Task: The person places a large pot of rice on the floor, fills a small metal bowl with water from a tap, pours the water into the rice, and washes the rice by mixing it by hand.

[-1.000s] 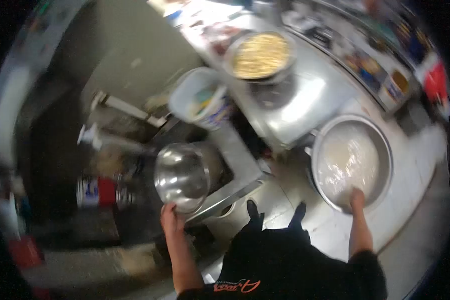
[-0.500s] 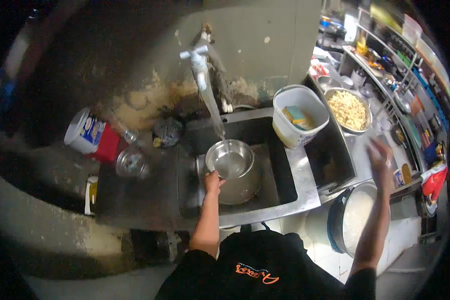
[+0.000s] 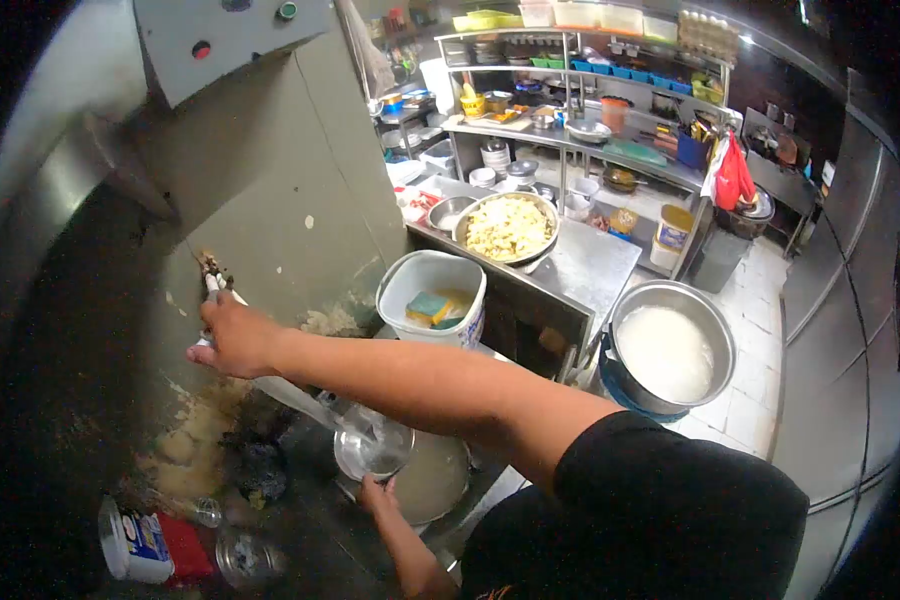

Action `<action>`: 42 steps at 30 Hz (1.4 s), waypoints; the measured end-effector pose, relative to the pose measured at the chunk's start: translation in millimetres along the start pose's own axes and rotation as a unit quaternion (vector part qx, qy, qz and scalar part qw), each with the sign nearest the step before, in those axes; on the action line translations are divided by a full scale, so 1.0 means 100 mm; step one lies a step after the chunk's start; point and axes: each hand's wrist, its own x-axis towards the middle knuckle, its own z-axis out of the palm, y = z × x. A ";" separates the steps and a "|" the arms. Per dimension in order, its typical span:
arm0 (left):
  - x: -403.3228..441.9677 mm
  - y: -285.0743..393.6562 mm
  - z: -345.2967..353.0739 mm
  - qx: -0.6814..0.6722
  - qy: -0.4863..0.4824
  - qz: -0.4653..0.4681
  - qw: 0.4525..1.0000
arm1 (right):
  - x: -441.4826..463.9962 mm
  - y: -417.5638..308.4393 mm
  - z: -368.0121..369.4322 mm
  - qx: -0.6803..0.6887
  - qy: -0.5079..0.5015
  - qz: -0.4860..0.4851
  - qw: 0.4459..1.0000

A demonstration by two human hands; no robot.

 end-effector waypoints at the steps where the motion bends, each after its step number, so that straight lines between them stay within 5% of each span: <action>1: 0.03 0.01 0.00 -0.013 -0.007 0.001 1.000 | 0.02 0.00 0.00 -0.007 0.021 -0.002 1.000; 5: -0.24 0.28 0.19 -0.078 -0.012 -0.028 0.996 | 0.11 -0.22 0.00 -0.080 0.055 0.109 0.989; 8: -0.12 0.23 0.21 -0.080 0.003 -0.058 0.995 | 0.02 -0.25 0.07 -0.114 0.094 0.056 0.987; 11: 0.09 0.08 0.12 0.030 -0.042 -0.016 0.999 | 0.25 0.06 0.22 -0.100 -0.033 0.013 0.994; 14: 0.04 0.12 0.15 -0.009 -0.058 -0.027 0.998 | 0.25 0.31 0.13 0.127 -0.050 -0.122 0.983; 20: -0.31 0.32 0.40 -0.030 -0.014 -0.007 0.999 | 0.05 0.56 -0.18 0.462 -0.061 -0.036 0.884; 23: 0.04 0.17 0.04 0.140 -0.087 0.065 0.984 | -0.24 0.59 -0.20 0.344 0.082 0.130 0.926; 25: -0.25 0.28 0.27 0.024 -0.152 0.050 0.987 | -0.68 0.72 -0.31 0.128 0.132 0.042 0.982; 28: -0.88 0.65 0.59 0.104 -0.099 0.048 0.988 | -1.59 0.92 -0.64 0.042 -0.040 -0.029 0.998; 30: -1.14 0.82 0.70 0.141 -0.086 0.050 0.985 | -2.25 1.01 -0.96 -0.064 -0.205 0.105 0.971; 33: -1.40 1.00 0.83 0.173 -0.086 0.052 0.980 | -3.30 1.33 -1.38 -0.110 -0.275 0.263 0.918; 34: -1.43 1.02 0.85 0.186 -0.088 0.055 0.977 | -3.96 1.69 -1.37 -0.138 -0.177 0.273 0.935; 38: -0.87 0.74 0.51 0.355 -0.082 0.071 0.929 | -5.66 1.52 -1.87 -0.274 -0.127 0.527 0.795; 40: -1.35 1.01 0.88 0.211 -0.069 0.050 0.974 | -6.74 1.50 -1.89 -0.282 -0.166 0.677 0.659; 42: -1.50 1.10 0.99 0.123 -0.052 0.030 0.991 | -7.66 1.12 -1.78 -0.293 -0.114 0.745 0.588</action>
